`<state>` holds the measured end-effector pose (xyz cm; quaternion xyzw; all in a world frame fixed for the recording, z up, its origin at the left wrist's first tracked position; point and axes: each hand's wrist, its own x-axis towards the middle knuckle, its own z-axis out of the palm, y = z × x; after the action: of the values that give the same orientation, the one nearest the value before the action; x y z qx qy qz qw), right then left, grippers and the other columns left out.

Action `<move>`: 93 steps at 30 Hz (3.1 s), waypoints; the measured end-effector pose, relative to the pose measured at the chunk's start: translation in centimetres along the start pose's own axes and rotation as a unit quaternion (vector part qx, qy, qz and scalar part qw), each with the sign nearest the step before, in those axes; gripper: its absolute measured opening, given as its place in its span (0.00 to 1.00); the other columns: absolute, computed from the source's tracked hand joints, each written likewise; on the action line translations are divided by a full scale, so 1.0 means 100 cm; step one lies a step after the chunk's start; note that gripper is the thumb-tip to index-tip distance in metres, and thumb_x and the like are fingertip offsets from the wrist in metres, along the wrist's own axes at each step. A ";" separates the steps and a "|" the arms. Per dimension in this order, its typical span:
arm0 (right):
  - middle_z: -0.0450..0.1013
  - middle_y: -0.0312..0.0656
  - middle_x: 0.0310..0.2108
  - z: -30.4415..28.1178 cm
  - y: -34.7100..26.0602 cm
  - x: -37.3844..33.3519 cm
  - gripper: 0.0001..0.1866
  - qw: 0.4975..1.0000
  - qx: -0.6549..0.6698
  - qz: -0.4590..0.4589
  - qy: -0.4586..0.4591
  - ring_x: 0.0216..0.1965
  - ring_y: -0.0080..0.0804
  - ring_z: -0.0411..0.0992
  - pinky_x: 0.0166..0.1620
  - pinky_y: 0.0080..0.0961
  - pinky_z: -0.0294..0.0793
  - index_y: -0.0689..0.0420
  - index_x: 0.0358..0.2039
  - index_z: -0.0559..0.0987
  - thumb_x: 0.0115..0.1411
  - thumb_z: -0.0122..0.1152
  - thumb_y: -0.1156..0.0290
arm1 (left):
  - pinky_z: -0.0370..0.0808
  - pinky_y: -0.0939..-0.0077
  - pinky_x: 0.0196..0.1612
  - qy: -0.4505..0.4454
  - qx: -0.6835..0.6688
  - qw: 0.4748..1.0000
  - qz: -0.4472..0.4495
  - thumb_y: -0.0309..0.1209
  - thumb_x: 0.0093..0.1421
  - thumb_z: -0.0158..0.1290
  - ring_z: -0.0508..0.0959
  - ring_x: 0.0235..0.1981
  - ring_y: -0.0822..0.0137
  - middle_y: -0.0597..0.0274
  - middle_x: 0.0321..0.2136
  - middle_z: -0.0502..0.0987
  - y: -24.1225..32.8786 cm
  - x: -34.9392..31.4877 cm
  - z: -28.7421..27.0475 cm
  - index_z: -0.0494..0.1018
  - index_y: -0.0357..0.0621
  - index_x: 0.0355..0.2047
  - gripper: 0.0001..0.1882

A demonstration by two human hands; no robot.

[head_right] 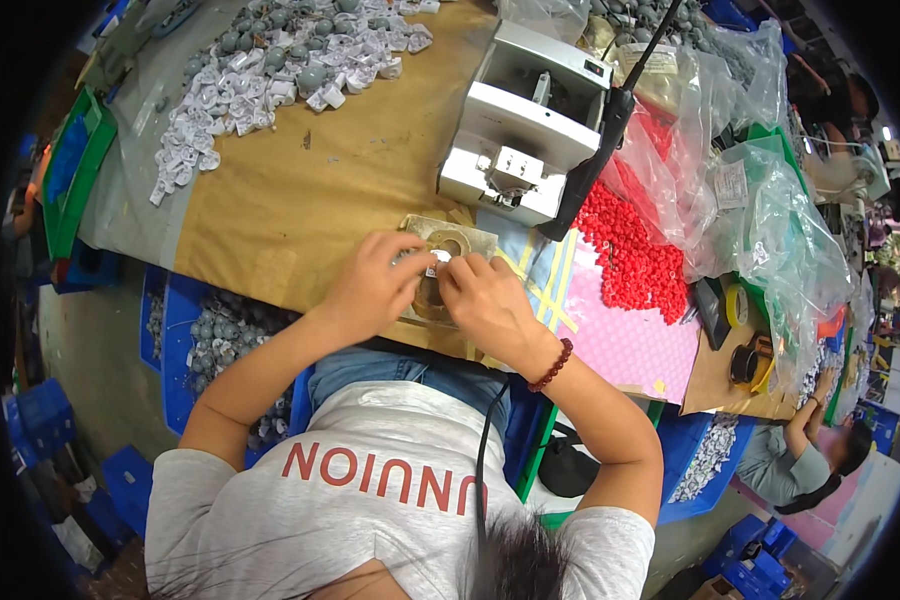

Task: Assembling small toy motor components using an electric screwdriver and applying labels.

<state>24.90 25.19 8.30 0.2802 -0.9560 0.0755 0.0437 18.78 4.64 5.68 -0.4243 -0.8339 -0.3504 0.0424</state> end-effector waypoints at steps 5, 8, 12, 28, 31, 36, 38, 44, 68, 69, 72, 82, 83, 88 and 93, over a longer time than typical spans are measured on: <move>0.74 0.40 0.41 0.004 0.020 -0.025 0.20 0.939 0.290 0.184 0.025 0.39 0.34 0.75 0.34 0.28 0.76 0.54 0.48 0.81 0.52 0.67 0.79 | 0.71 0.64 0.49 -0.005 0.109 0.992 0.066 0.27 0.50 0.58 0.74 0.46 0.57 0.57 0.46 0.75 0.005 -0.007 0.011 0.76 0.41 0.47 0.21; 0.74 0.41 0.44 0.017 0.025 -0.034 0.16 0.856 0.426 0.278 0.087 0.42 0.30 0.75 0.37 0.24 0.79 0.59 0.48 0.79 0.58 0.65 0.81 | 0.71 0.64 0.52 -0.035 0.128 0.988 0.076 0.27 0.51 0.57 0.74 0.50 0.56 0.54 0.48 0.75 0.004 -0.011 0.013 0.75 0.39 0.49 0.23; 0.74 0.39 0.45 0.046 0.015 -0.025 0.16 0.758 0.537 0.272 0.250 0.45 0.28 0.75 0.42 0.24 0.81 0.61 0.48 0.77 0.58 0.63 0.84 | 0.70 0.67 0.49 -0.025 0.171 0.977 0.125 0.30 0.55 0.52 0.74 0.47 0.59 0.52 0.45 0.76 0.003 -0.008 0.010 0.75 0.33 0.46 0.19; 0.74 0.38 0.28 0.016 0.022 0.008 0.19 0.510 0.776 0.349 0.127 0.28 0.23 0.74 0.30 0.19 0.74 0.64 0.51 0.72 0.60 0.66 0.78 | 0.72 0.64 0.51 -0.039 0.137 0.985 0.102 0.27 0.53 0.53 0.75 0.50 0.57 0.52 0.46 0.77 -0.002 -0.011 0.013 0.77 0.36 0.44 0.18; 0.75 0.39 0.27 0.015 0.024 0.002 0.18 0.505 0.794 0.330 0.076 0.27 0.24 0.74 0.31 0.20 0.76 0.64 0.50 0.74 0.60 0.67 0.79 | 0.72 0.64 0.51 -0.049 0.123 0.986 0.100 0.28 0.53 0.53 0.75 0.50 0.57 0.53 0.46 0.76 -0.004 -0.011 0.013 0.77 0.37 0.44 0.18; 0.78 0.40 0.30 0.023 0.031 -0.007 0.14 0.658 0.661 0.360 0.017 0.26 0.24 0.74 0.30 0.22 0.76 0.65 0.42 0.78 0.57 0.71 0.75 | 0.72 0.64 0.51 -0.061 0.109 0.987 0.100 0.28 0.52 0.55 0.75 0.50 0.57 0.54 0.46 0.76 -0.007 -0.011 0.013 0.77 0.38 0.42 0.16; 0.79 0.40 0.32 0.028 0.025 -0.003 0.15 0.787 0.510 0.343 0.052 0.25 0.23 0.73 0.29 0.23 0.75 0.66 0.39 0.79 0.56 0.74 0.72 | 0.73 0.63 0.51 -0.054 0.104 0.988 0.103 0.27 0.50 0.57 0.75 0.49 0.56 0.54 0.46 0.76 -0.008 -0.009 0.012 0.77 0.39 0.41 0.16; 0.75 0.43 0.26 0.044 0.010 0.005 0.20 0.892 0.302 0.316 0.114 0.23 0.32 0.73 0.29 0.28 0.74 0.63 0.40 0.78 0.53 0.76 0.65 | 0.74 0.61 0.47 -0.047 0.042 0.995 0.072 0.27 0.49 0.61 0.75 0.46 0.56 0.56 0.43 0.76 -0.011 -0.005 0.013 0.77 0.41 0.40 0.16; 0.73 0.38 0.29 -0.054 0.084 0.021 0.20 0.676 0.346 0.264 0.595 0.29 0.25 0.73 0.38 0.26 0.76 0.63 0.51 0.69 0.59 0.64 0.78 | 0.77 0.65 0.43 -0.009 0.015 0.999 -0.038 0.26 0.50 0.61 0.74 0.44 0.56 0.59 0.38 0.75 0.003 0.012 0.029 0.75 0.44 0.45 0.19; 0.73 0.39 0.28 -0.072 0.073 0.029 0.22 0.668 0.410 0.217 0.583 0.29 0.26 0.74 0.39 0.27 0.76 0.63 0.52 0.68 0.59 0.64 0.79 | 0.77 0.64 0.43 -0.008 0.011 0.999 -0.038 0.26 0.50 0.61 0.74 0.44 0.55 0.59 0.38 0.75 0.003 0.013 0.028 0.75 0.44 0.45 0.19; 0.74 0.42 0.26 -0.099 0.057 0.050 0.27 0.667 0.507 0.147 0.525 0.27 0.30 0.75 0.40 0.31 0.77 0.66 0.56 0.62 0.58 0.61 0.84 | 0.77 0.64 0.43 -0.025 -0.010 0.998 -0.049 0.26 0.50 0.61 0.74 0.44 0.54 0.59 0.39 0.76 0.001 0.015 0.026 0.75 0.44 0.45 0.19; 0.75 0.40 0.25 -0.073 0.077 0.095 0.29 0.719 0.501 0.259 0.406 0.25 0.27 0.75 0.34 0.23 0.75 0.71 0.56 0.66 0.56 0.65 0.78 | 0.78 0.62 0.43 -0.009 0.018 0.999 -0.037 0.28 0.51 0.61 0.75 0.43 0.52 0.56 0.38 0.76 0.003 0.015 0.028 0.75 0.42 0.45 0.19; 0.75 0.40 0.24 -0.072 0.074 0.096 0.29 0.721 0.509 0.273 0.384 0.25 0.27 0.75 0.34 0.24 0.74 0.72 0.57 0.66 0.56 0.66 0.77 | 0.78 0.63 0.43 -0.007 0.019 0.999 -0.036 0.28 0.51 0.61 0.75 0.43 0.52 0.56 0.38 0.76 0.003 0.014 0.028 0.75 0.42 0.45 0.19; 0.74 0.39 0.23 -0.068 0.020 0.074 0.35 0.681 0.574 0.288 0.352 0.25 0.28 0.75 0.36 0.25 0.75 0.73 0.62 0.59 0.56 0.61 0.79 | 0.77 0.62 0.43 -0.014 0.008 0.998 -0.053 0.28 0.51 0.61 0.74 0.44 0.53 0.57 0.38 0.76 0.003 0.013 0.028 0.75 0.42 0.46 0.20; 0.74 0.37 0.26 -0.039 0.001 0.060 0.30 0.703 0.548 0.232 0.389 0.27 0.24 0.74 0.35 0.22 0.75 0.69 0.58 0.62 0.55 0.62 0.85 | 0.77 0.60 0.42 0.000 -0.009 0.999 -0.049 0.29 0.51 0.61 0.73 0.44 0.53 0.58 0.38 0.75 0.001 0.013 0.031 0.73 0.43 0.46 0.20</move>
<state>19.96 22.81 12.90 -0.0307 -0.6786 0.6964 0.2314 18.70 7.45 3.89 -0.3830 -0.8507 -0.3593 0.0216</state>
